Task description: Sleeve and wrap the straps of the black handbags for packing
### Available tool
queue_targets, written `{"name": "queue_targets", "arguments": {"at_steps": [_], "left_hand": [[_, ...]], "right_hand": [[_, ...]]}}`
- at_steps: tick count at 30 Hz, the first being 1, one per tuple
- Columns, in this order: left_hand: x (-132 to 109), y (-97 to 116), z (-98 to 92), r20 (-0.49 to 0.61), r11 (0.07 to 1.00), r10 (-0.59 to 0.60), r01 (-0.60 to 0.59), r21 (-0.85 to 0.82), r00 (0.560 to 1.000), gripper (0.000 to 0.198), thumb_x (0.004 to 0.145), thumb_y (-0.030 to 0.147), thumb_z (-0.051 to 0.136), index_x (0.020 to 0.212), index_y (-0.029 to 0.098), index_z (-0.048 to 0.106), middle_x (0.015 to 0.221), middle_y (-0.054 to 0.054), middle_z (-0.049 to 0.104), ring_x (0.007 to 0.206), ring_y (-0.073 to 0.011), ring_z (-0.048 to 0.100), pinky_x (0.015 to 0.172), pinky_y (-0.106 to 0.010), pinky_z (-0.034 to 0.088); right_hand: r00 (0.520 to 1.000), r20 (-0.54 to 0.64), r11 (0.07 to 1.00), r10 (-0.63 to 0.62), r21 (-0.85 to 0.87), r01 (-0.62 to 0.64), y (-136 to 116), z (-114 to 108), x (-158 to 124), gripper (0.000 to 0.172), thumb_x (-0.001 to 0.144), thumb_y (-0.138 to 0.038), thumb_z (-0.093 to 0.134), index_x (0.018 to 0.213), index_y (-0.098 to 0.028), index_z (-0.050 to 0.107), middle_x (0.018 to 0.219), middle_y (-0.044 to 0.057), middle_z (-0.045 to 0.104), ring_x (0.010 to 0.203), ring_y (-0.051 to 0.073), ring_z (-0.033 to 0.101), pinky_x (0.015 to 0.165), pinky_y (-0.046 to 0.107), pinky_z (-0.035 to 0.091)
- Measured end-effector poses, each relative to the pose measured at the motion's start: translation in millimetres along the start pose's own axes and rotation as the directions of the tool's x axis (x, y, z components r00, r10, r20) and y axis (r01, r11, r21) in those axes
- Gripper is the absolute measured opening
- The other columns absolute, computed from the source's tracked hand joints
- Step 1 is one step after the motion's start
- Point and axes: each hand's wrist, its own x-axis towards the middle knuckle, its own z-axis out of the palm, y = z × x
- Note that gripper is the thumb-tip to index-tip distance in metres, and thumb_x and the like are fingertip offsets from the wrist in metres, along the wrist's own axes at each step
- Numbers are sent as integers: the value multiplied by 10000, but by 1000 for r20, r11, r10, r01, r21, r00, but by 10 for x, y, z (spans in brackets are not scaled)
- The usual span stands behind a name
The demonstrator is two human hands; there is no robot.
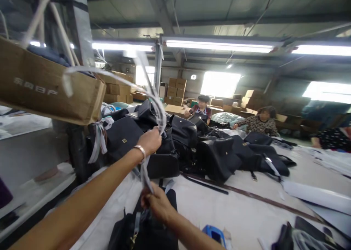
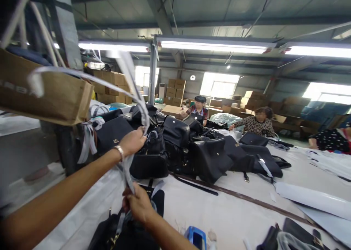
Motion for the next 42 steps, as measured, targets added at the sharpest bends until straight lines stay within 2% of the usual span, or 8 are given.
{"name": "queue_targets", "arguments": {"at_steps": [4, 7, 10, 16, 20, 30, 36, 42], "left_hand": [[287, -237, 456, 75, 971, -87, 102, -216, 993, 509, 862, 433, 637, 1264, 147, 510, 1318, -137, 562, 1113, -248, 593, 944, -432, 486], [-162, -688, 650, 116, 921, -153, 184, -343, 981, 545, 903, 508, 515, 1275, 113, 461, 1326, -183, 558, 1173, -237, 569, 950, -344, 464], [-823, -1020, 820, 333, 854, -163, 302, -423, 929, 571, 883, 620, 437, 1059, 93, 568, 1042, -167, 695, 944, -235, 676, 796, -338, 526], [-1489, -1216, 1246, 561, 788, 56, 308, -533, 826, 403, 833, 534, 562, 951, 157, 646, 928, -69, 721, 887, -198, 658, 823, -300, 487], [-1449, -1366, 1371, 547, 802, 39, 301, -516, 836, 299, 870, 436, 490, 837, 172, 626, 684, -7, 657, 708, -185, 613, 754, -295, 454], [-1527, -1548, 1416, 556, 720, 51, 355, -596, 830, 116, 750, 279, 605, 761, 164, 620, 723, -10, 671, 760, -208, 628, 782, -325, 466], [-1312, -1456, 1148, 481, 535, 40, 388, -751, 876, 507, 846, 480, 528, 1246, 168, 537, 1190, -117, 664, 1135, -247, 596, 968, -370, 459], [-988, -1269, 1226, 396, 465, -3, 352, -812, 918, 317, 746, 437, 673, 852, 140, 639, 759, -26, 674, 731, -181, 620, 703, -287, 476]], "right_hand": [[990, -134, 994, 52, 104, -38, 51, -291, 43, 445, 786, -617, 607, 844, -185, 522, 614, -22, 598, 508, 105, 532, 527, 220, 422], [983, -159, 980, 95, 187, -65, 96, -489, 31, 570, 703, -714, 643, 852, -178, 519, 677, 26, 656, 544, 128, 586, 566, 255, 466], [982, -160, 968, 102, 244, -61, 86, -548, 60, 575, 678, -703, 678, 847, -171, 545, 749, 61, 690, 613, 156, 633, 627, 289, 503], [983, -179, 984, 35, 178, -2, -1, -502, 131, 526, 726, -646, 674, 890, -147, 667, 888, 78, 711, 772, 186, 652, 725, 300, 512], [978, -209, 998, 12, 59, 0, 57, -509, 112, 507, 679, -531, 756, 1013, -163, 660, 865, 47, 708, 777, 188, 649, 723, 301, 498], [959, -282, 982, -23, -189, -32, 249, -506, 185, 318, 607, -407, 788, 674, -178, 578, 564, -46, 537, 545, 133, 500, 568, 265, 400], [973, -229, 990, 3, -135, -35, 257, -431, 185, 377, 619, -472, 767, 794, -165, 634, 689, 19, 657, 657, 199, 619, 649, 307, 486], [979, -187, 988, 77, -117, -100, 370, -378, 128, 352, 593, -377, 767, 837, -156, 642, 721, 36, 689, 665, 220, 644, 656, 325, 503]]}}
